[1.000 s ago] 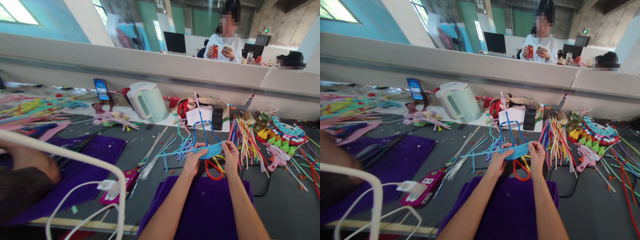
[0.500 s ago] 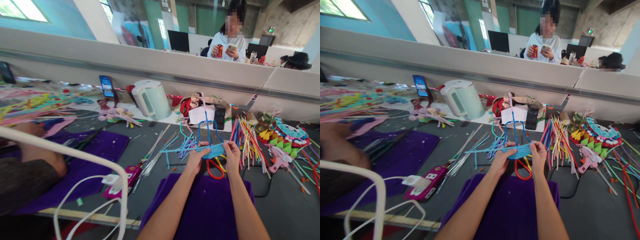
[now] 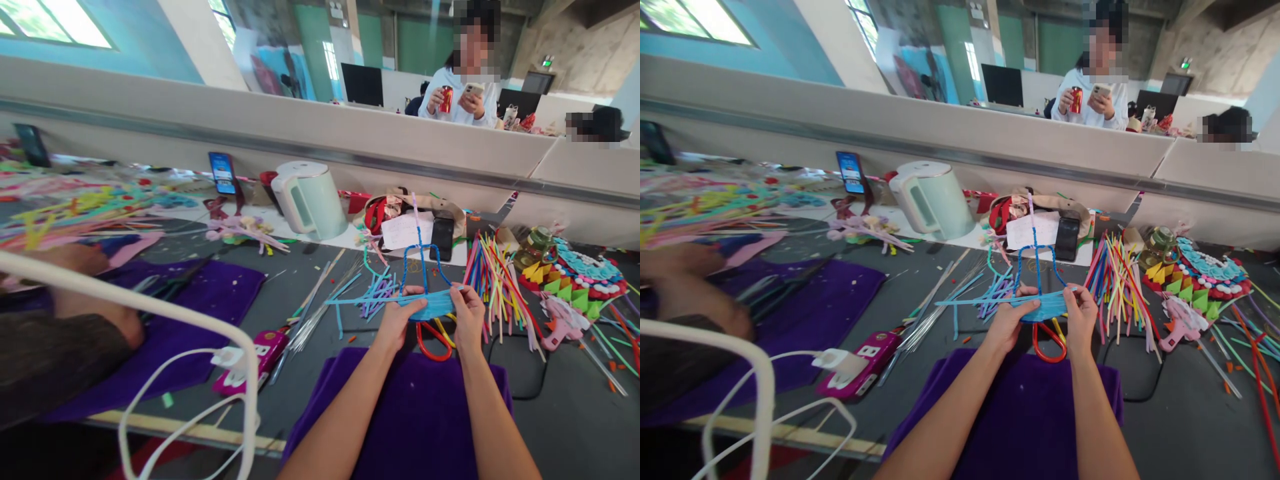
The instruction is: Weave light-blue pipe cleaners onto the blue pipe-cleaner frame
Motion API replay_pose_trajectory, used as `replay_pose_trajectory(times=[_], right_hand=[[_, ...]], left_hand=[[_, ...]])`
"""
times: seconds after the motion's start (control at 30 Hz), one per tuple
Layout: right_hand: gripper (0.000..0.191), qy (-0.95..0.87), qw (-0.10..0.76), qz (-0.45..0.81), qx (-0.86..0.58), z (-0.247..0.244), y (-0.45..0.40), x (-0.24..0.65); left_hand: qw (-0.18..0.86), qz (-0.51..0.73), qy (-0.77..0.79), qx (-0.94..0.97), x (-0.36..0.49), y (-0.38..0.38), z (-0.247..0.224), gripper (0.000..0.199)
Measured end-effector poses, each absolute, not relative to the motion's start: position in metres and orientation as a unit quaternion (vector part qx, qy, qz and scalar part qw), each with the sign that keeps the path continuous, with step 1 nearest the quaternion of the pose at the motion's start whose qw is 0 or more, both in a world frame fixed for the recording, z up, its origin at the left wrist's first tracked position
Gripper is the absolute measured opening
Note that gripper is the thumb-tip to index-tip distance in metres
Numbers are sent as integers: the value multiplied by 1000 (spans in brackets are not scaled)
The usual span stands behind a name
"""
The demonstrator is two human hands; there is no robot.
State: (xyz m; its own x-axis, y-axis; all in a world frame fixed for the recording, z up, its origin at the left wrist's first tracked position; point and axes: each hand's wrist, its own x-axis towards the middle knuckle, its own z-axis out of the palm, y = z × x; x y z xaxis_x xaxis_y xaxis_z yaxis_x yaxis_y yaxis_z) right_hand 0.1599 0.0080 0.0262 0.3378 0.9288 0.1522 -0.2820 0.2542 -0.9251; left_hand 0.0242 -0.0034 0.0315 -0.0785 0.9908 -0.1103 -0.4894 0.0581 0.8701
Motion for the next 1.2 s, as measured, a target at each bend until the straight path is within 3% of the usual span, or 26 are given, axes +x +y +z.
replay_pose_trajectory(times=[1.2], right_hand=[[26,-393,693,428,-426,27,7,158]], left_hand=[[603,631,395,285,26,-3,34,40]])
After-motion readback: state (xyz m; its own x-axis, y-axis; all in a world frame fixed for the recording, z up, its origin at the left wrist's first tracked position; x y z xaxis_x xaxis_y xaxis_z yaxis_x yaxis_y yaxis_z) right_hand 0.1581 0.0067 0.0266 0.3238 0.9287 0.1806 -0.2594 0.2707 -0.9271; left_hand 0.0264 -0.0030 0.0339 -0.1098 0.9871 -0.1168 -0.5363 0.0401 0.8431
